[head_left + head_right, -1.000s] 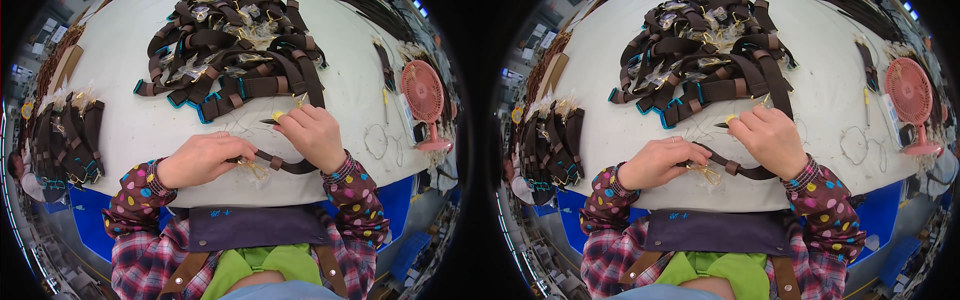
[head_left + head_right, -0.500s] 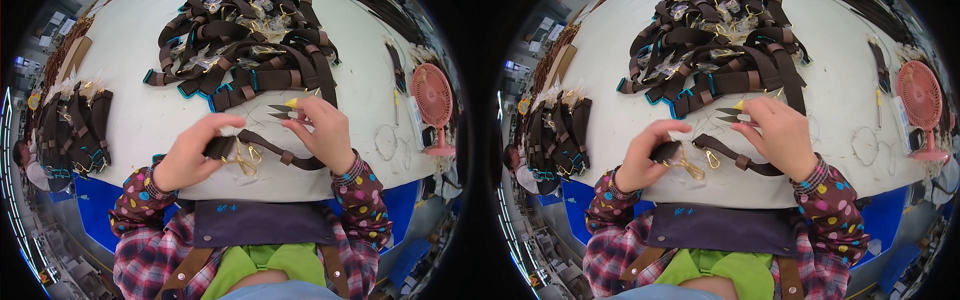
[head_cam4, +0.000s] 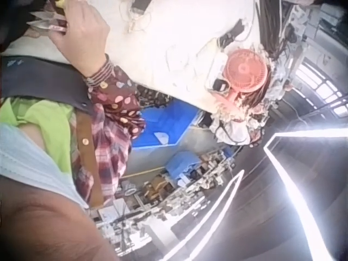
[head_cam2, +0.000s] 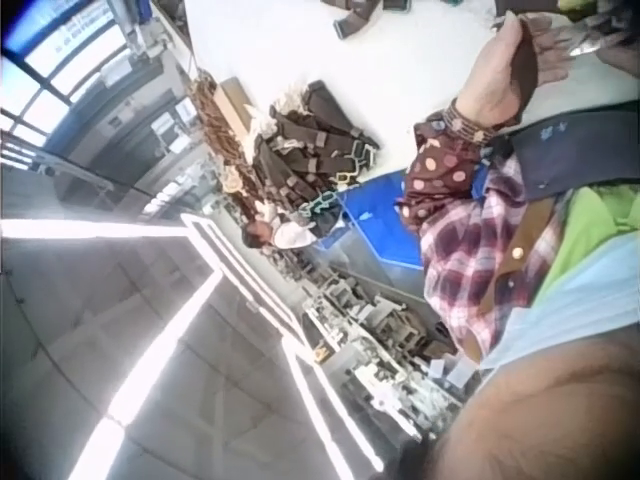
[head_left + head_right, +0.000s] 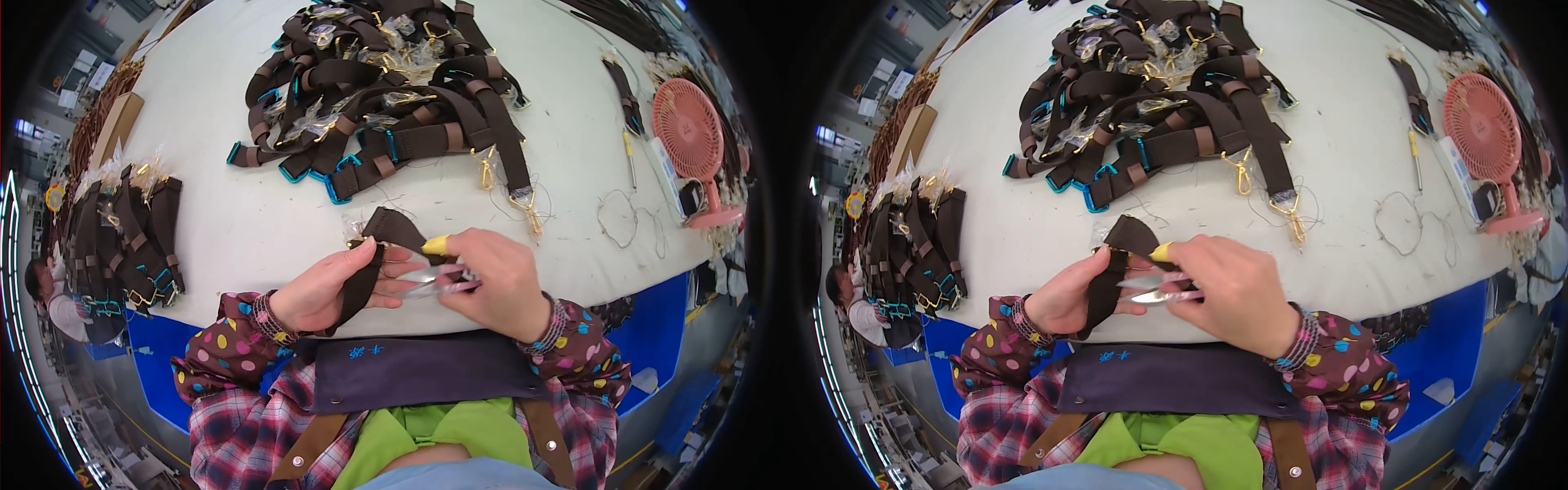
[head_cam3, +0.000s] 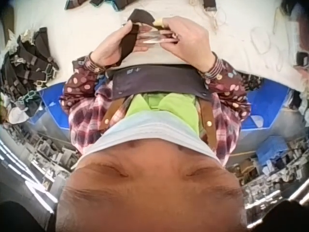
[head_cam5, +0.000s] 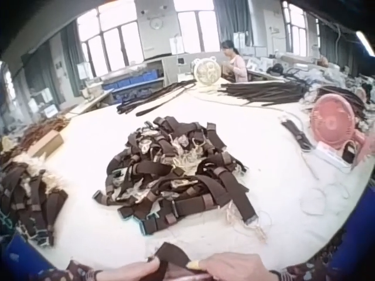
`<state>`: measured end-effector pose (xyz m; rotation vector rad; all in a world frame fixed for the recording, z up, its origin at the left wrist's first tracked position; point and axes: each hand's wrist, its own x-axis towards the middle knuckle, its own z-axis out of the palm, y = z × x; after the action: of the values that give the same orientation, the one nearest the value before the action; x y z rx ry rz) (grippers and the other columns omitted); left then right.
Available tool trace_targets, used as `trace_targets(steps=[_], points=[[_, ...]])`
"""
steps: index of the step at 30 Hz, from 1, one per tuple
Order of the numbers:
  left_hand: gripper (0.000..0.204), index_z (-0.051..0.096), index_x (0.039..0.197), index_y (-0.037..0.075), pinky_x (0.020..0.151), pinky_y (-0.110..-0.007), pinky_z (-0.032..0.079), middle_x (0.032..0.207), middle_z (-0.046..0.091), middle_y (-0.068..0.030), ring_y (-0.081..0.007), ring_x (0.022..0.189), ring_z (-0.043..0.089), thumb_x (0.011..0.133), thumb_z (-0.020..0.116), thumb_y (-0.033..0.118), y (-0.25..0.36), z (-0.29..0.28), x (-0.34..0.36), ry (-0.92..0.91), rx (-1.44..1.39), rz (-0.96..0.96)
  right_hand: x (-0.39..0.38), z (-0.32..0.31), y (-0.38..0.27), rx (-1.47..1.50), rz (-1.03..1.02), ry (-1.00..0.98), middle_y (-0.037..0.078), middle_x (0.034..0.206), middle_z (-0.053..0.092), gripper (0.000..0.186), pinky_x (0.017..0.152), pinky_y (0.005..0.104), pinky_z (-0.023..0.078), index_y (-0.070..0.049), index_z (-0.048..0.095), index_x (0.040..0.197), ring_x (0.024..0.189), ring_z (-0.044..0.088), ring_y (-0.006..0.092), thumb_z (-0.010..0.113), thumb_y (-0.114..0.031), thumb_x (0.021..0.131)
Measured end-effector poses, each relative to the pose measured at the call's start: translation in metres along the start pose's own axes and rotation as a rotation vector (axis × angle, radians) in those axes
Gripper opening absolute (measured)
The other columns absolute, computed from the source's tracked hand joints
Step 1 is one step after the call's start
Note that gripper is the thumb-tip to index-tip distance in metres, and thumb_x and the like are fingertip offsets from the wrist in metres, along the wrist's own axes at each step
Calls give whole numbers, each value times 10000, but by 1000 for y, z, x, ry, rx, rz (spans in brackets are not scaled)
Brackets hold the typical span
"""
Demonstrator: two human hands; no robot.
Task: Finishing the ends of fabric/leather straps by sealing threads with a heat tool and using snips.
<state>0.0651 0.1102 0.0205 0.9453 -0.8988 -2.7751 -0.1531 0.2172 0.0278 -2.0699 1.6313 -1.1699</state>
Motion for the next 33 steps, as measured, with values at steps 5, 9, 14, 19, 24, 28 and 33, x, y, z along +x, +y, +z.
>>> trace_targets(steps=[5, 9, 14, 19, 24, 28, 33], points=[[434, 459, 1292, 41, 1033, -420, 427, 1231, 592, -104, -269, 1198, 548, 1009, 495, 369, 1, 13, 19, -41, -143, 136, -11, 11, -10, 69, -100, -42, 31, 923, 624, 388, 628, 317, 514, -90, 589, 1036, 768, 649, 212, 770, -138, 696], [301, 492, 1202, 41, 629, -228, 402, 735, 425, 43, -63, 603, 411, 999, 534, 258, 46, -2, 18, -159, -294, 248, -5, -10, 13, 111, -51, -1, 64, 935, 653, 399, 606, 300, 528, -73, 629, 1041, 747, 659, 235, 784, -68, 673], [357, 523, 1220, 16, 533, -226, 387, 780, 541, 1, -76, 608, 501, 900, 620, 141, 100, 23, -34, 355, 1070, 471, 2, -59, 66, -17, 231, 262, 27, 834, 635, 325, 550, 274, 483, -73, 620, 1045, 630, 612, 164, 717, -20, 739], [554, 514, 1278, 77, 786, -435, 511, 1054, 614, -134, -357, 940, 616, 750, 680, 58, 66, 44, 0, 25, 2005, 356, -3, -71, 88, -33, 417, 325, 12, 804, 626, 328, 548, 211, 436, -47, 625, 1073, 566, 522, 78, 696, 0, 756], [645, 447, 1360, 52, 969, -381, 445, 1218, 534, -179, -331, 1147, 532, 815, 744, 227, 41, 44, 34, -407, 1759, 458, 3, -64, 84, 43, 331, 261, 29, 794, 629, 301, 559, 232, 451, -46, 627, 1052, 569, 544, 107, 687, 0, 761], [371, 577, 1221, 51, 947, -396, 469, 1209, 579, -150, -340, 1118, 570, 853, 619, 32, 98, 56, 66, 42, 1822, 831, 14, -65, 93, -13, 452, 199, 56, 838, 630, 323, 625, 266, 496, -51, 617, 1059, 663, 616, 174, 736, -71, 759], [452, 544, 1296, 77, 942, -373, 463, 1198, 592, -176, -339, 1136, 567, 851, 534, 4, 160, 11, 134, 231, 1829, 734, 32, -36, 100, -223, 227, 213, 90, 1072, 576, 584, 712, 350, 531, -68, 529, 1208, 875, 643, 267, 811, -222, 720]])
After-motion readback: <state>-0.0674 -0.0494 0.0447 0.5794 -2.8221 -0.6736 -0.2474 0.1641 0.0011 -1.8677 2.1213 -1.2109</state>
